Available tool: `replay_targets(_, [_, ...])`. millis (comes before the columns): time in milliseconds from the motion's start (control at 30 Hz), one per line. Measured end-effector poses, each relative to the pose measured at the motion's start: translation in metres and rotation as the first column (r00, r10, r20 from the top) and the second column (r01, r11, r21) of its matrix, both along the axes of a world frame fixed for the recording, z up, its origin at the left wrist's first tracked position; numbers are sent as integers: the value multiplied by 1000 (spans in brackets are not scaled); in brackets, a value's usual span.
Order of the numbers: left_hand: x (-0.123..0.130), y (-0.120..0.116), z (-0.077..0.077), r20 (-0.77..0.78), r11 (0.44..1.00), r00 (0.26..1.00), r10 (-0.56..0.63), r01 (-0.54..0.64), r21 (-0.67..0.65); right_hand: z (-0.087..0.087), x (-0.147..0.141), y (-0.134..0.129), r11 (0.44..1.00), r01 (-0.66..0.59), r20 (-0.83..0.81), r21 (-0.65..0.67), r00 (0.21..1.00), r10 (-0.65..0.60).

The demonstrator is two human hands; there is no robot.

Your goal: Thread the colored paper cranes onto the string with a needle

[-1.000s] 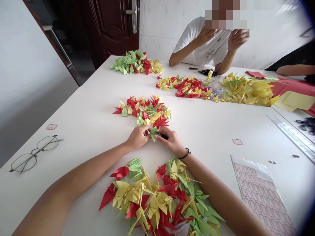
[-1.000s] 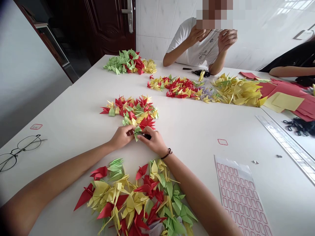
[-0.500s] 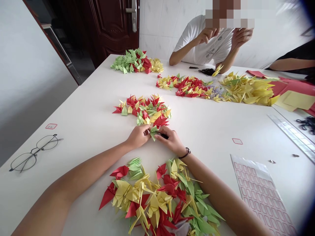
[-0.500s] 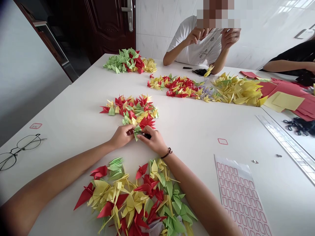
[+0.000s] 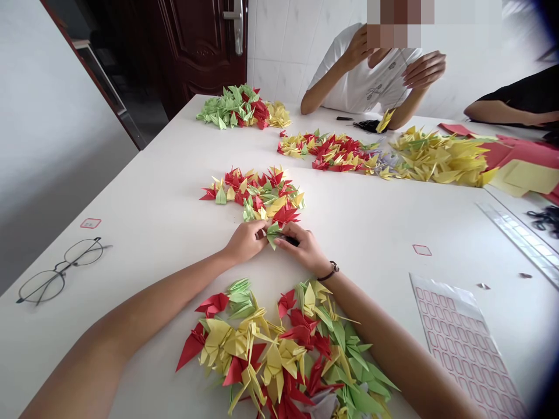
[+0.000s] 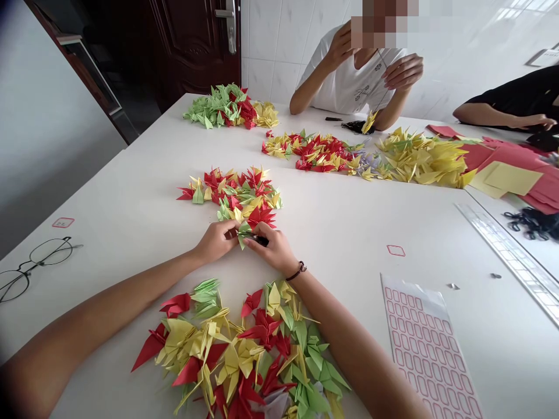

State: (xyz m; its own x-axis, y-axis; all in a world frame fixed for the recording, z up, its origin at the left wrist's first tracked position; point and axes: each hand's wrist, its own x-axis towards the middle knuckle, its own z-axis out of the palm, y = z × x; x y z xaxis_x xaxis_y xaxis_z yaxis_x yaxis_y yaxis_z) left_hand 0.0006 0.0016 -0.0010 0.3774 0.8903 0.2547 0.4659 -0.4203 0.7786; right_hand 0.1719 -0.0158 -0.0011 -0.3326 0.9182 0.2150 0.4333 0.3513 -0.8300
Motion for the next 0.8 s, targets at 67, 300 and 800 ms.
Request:
replay_targets(67, [0, 0, 0, -1, 1000, 1000, -2, 2, 0, 0, 0, 0, 1000, 6, 7, -3, 1000, -6])
replay_targets(300, [0, 0, 2, -9, 1000, 1000, -4, 4, -6, 1, 0, 0, 1000, 8, 1, -25, 1000, -8])
replay_targets(800, [0, 0, 2, 10, 1000, 1000, -10, 10, -22, 0, 0, 0, 998, 10, 6, -60, 1000, -10])
